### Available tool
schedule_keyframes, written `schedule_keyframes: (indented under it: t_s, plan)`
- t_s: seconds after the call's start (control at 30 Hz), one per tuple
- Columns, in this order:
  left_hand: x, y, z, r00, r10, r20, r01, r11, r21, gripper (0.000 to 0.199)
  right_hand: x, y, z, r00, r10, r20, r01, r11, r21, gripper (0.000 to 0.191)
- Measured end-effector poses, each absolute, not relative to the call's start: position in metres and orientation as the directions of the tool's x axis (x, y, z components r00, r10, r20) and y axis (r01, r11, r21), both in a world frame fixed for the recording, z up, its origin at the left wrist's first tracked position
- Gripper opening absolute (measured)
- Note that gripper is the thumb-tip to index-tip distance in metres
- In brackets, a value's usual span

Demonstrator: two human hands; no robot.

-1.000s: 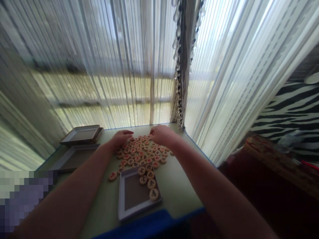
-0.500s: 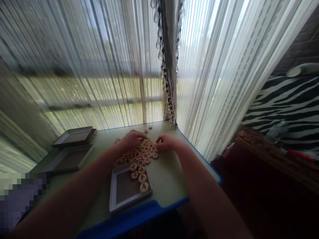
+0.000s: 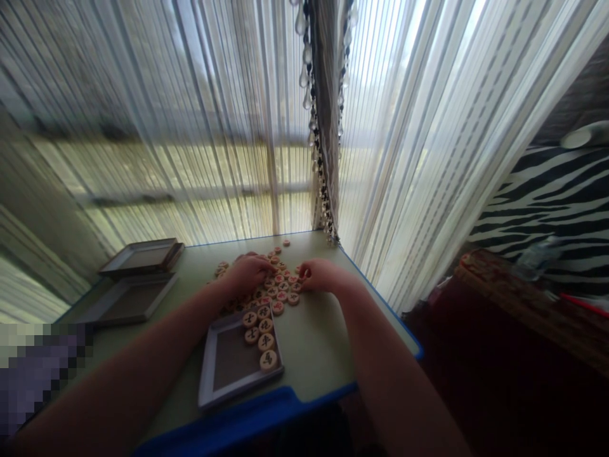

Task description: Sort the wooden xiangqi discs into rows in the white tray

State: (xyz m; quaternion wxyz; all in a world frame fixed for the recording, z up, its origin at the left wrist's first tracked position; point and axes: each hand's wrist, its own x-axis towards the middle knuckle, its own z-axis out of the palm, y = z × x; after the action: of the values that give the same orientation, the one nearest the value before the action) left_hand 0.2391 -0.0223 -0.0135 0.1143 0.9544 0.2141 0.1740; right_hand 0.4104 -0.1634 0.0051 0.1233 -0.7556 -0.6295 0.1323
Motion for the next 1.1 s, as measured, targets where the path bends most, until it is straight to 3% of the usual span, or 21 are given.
schedule_keyframes:
  t_s: [0.23, 0.37, 0.5, 0.83, 1.0, 1.1]
  plan:
    - [0.238, -0.012, -0.014, 0.804, 0.537, 0.256, 0.427, -0.821, 0.38, 0.035, 0.404, -0.166, 0.014, 0.159, 0.986, -0.047, 0.937, -0.166, -0.308, 0.024]
    - [0.235, -0.013, -0.004, 0.827, 0.511, 0.235, 0.412, -0.834, 0.367, 0.029, 0.397, -0.164, 0.014, 0.079, 0.997, 0.023, 0.956, -0.07, -0.287, 0.021]
    - [0.228, -0.021, 0.01, 0.823, 0.547, 0.151, 0.461, -0.8, 0.385, 0.022, 0.392, -0.162, 0.011, 0.039, 0.999, -0.033, 0.949, -0.047, -0.311, 0.019]
    - [0.195, -0.04, 0.029, 0.809, 0.551, 0.204, 0.487, -0.824, 0.292, 0.027, 0.385, -0.162, 0.014, -0.01, 0.999, -0.042, 0.919, -0.008, -0.394, 0.023]
    - [0.186, -0.05, 0.009, 0.814, 0.476, 0.332, 0.381, -0.87, 0.313, 0.026, 0.387, -0.164, 0.014, -0.129, 0.979, -0.156, 0.88, 0.04, -0.473, 0.025]
    - [0.179, -0.05, -0.001, 0.823, 0.465, 0.326, 0.351, -0.868, 0.353, 0.026, 0.391, -0.164, 0.012, -0.129, 0.977, -0.169, 0.865, 0.028, -0.5, 0.027]
